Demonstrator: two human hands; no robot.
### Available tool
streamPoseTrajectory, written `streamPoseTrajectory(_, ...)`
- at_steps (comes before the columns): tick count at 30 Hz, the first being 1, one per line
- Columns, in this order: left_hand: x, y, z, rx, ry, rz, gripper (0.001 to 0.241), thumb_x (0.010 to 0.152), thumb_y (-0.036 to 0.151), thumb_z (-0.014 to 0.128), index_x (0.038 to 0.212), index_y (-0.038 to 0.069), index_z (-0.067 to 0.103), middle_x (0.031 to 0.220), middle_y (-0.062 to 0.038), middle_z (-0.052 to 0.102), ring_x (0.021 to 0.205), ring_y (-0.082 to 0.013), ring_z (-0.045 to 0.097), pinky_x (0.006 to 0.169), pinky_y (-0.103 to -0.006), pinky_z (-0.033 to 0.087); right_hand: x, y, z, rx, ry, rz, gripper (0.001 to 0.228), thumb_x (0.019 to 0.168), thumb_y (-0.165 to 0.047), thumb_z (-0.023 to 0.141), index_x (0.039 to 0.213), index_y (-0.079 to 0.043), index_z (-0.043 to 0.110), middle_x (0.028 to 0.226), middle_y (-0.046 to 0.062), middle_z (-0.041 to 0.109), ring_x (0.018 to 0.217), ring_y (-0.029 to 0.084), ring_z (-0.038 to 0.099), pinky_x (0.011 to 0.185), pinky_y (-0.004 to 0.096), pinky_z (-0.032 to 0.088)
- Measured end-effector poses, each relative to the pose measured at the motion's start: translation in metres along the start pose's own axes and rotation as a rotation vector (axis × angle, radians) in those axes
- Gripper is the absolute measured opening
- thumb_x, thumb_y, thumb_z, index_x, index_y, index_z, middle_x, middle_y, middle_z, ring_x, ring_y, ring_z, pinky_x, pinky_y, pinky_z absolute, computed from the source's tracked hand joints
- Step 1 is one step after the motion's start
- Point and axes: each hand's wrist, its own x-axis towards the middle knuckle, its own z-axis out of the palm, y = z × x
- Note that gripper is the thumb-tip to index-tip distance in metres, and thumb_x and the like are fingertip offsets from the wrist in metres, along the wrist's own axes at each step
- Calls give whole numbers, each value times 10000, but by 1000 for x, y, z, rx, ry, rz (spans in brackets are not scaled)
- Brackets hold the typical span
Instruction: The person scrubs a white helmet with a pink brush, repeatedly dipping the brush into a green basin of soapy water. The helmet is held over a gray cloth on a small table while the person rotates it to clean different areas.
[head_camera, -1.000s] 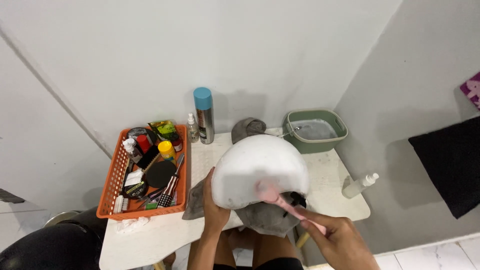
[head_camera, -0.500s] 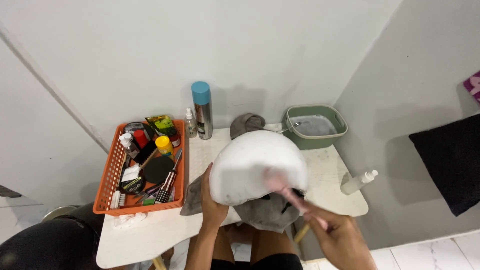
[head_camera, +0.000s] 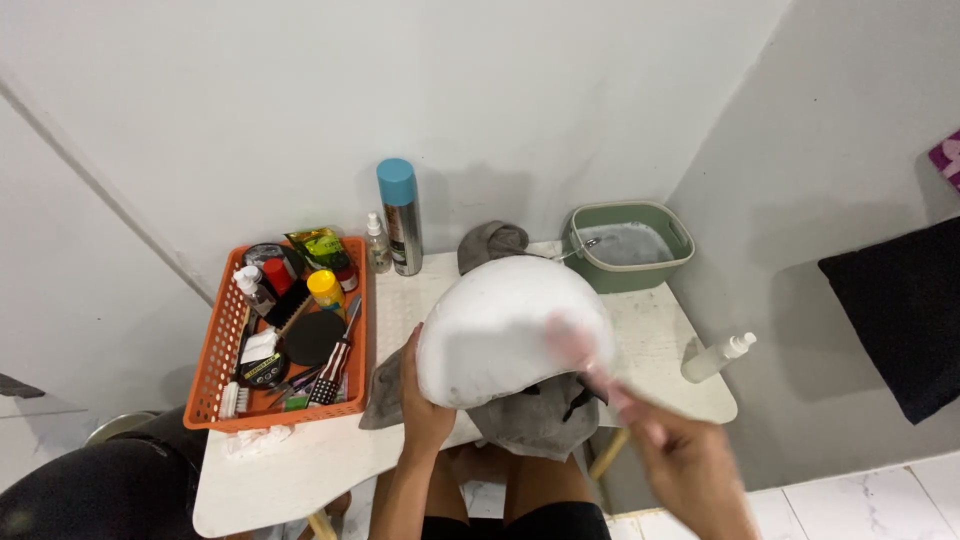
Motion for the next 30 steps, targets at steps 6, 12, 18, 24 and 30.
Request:
streamPoseTrajectory(6, 0, -2, 1, 8, 13, 56, 884, 867, 250, 780, 1588, 87, 295, 1600, -146, 407, 1486, -316, 390, 1210, -530, 345, 8, 21, 2, 50, 70, -176, 289, 897, -270, 669, 1145, -252, 817, 1094, -22, 840, 294, 59, 236, 259, 246, 243)
streamPoseTrajectory(12, 2, -6, 1, 11, -9, 49, 852, 896, 208, 747, 1600, 88, 282, 1609, -158, 400, 1492, -341, 379, 1191, -562, 365, -2, -7, 0, 146, -218, -202, 314, 899, -188, 660, 1187, -169, 784, 1289, 16, 767, 1108, 191, 827, 871, 253, 742)
streamPoseTrajectory(18, 0, -4, -1, -33, -17, 49, 847, 905, 246, 745, 1601, 103, 285, 1598, -164, 403, 1485, -352, 392, 1171, -560, 389, -4, 8, 9, 133, -144, -145, 369, 913, -252, 695, 1263, -237, 810, 712, -107, 745, 500, 95, 213, 428, 257, 303)
streamPoseTrajectory(24, 0, -11, -1, 21, -3, 88, 849, 912, 178, 776, 1602, 90, 288, 1593, -163, 411, 1482, -347, 399, 1200, -559, 374, 0, 1, 6, 93, 23, -235, 377, 945, -249, 652, 1306, -165, 724, 439, -86, 260, 391, 70, 147, 358, 277, 152)
streamPoseTrajectory(30, -1, -15, 0, -8, 10, 69, 800, 947, 213, 742, 1597, 97, 291, 1597, -163, 395, 1499, -349, 373, 1226, -571, 363, 3, -10, 7, -60, 108, -111, 301, 990, -288, 619, 1253, -265, 764, 575, -18, 161, 537, 140, 172, 526, 287, 283)
